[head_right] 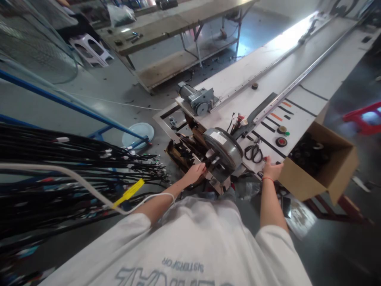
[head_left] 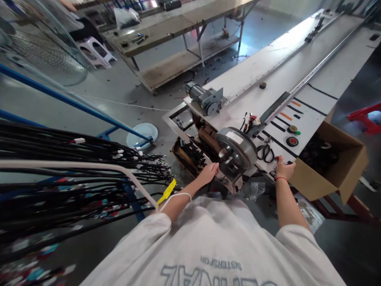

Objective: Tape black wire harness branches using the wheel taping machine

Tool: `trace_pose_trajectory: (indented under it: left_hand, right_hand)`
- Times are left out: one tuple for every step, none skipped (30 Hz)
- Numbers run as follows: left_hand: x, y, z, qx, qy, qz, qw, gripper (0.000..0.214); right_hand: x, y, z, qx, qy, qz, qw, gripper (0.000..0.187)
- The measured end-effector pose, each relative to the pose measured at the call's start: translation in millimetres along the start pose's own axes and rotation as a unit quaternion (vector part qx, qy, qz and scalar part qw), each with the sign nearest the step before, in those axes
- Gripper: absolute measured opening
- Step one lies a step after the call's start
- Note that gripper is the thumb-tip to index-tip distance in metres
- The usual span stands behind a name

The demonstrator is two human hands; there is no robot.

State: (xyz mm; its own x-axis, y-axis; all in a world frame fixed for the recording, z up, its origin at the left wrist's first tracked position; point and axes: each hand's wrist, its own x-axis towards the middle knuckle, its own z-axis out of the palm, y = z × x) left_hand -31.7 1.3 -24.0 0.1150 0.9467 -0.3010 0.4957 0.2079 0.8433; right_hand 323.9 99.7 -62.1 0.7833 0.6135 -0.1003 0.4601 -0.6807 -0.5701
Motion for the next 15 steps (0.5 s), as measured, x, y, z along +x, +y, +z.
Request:
trace_pose_trajectory:
  left_hand:
    - [0.2,1.6,1.0,-0.003,0.002,-0.009,1.0,0.045]
    - [0.3,3.1,1.6,-0.007,0.005,-0.012,1.0,0.045]
    - [0.2,4.5,1.8,-0.011,0.009,-0.008,1.0,0.045]
    - [-0.1,5.5,1.5,-0.013,0.01,0.003,1.0,0.045]
    - [-0.6,5.7,0.5,-0.013,0.007,0.016,1.0,0.044]
    - [-1.4,4.8,-1.1,-0.014,-0.005,0.026,1.0,0.042]
    - [-2.6,2.2,-3.5,-0.018,-0.026,0.032,0.999,0.039]
    - [-4.5,-2.4,-6.6,-0.024,-0.059,0.036,0.997,0.036]
    - [-7.2,-9.2,-10.4,-0.025,-0.099,0.039,0.994,0.033]
    - [-11.0,-18.0,-14.7,-0.018,-0.142,0.036,0.989,0.031]
    - [-15.7,-28.5,-19.1,0.0,-0.179,0.026,0.984,0.031]
    - [-21.4,-39.8,-23.4,0.027,-0.201,0.011,0.979,0.031]
    - [-27.9,-51.2,-27.2,0.057,-0.208,-0.009,0.976,0.032]
    - [-34.6,-61.5,-30.3,0.082,-0.199,-0.028,0.976,0.033]
    - [-41.3,-70.0,-32.6,0.095,-0.178,-0.044,0.978,0.035]
  right_hand:
    - [-0.8,-1.0,-0.5,-0.002,0.0,0.002,1.0,0.081]
    - [-1.5,-1.8,-0.9,-0.003,-0.001,0.003,1.0,0.08]
    - [-2.2,-2.5,-1.4,-0.003,-0.002,0.004,1.0,0.08]
    - [-2.9,-2.9,-1.8,-0.002,-0.003,0.005,1.0,0.079]
    - [-3.4,-3.1,-2.3,0.001,-0.003,0.005,1.0,0.078]
    - [-3.7,-3.0,-2.6,0.004,-0.002,0.007,1.0,0.077]
    - [-3.9,-2.6,-3.0,0.008,-0.002,0.007,1.0,0.077]
    - [-3.8,-2.0,-3.2,0.011,-0.003,0.004,1.0,0.078]
    - [-3.6,-1.1,-3.3,0.013,-0.004,0.0,1.0,0.079]
    - [-3.2,-0.2,-3.2,0.015,-0.005,-0.006,1.0,0.081]
    - [-2.6,0.9,-3.0,0.017,-0.005,-0.011,1.0,0.082]
    - [-1.9,1.9,-2.6,0.019,-0.006,-0.014,1.0,0.083]
    - [-1.0,2.8,-2.0,0.022,-0.007,-0.015,1.0,0.084]
    - [-0.2,3.7,-1.3,0.023,-0.006,-0.014,1.0,0.084]
    - [0.6,4.4,-0.6,0.022,-0.006,-0.013,1.0,0.084]
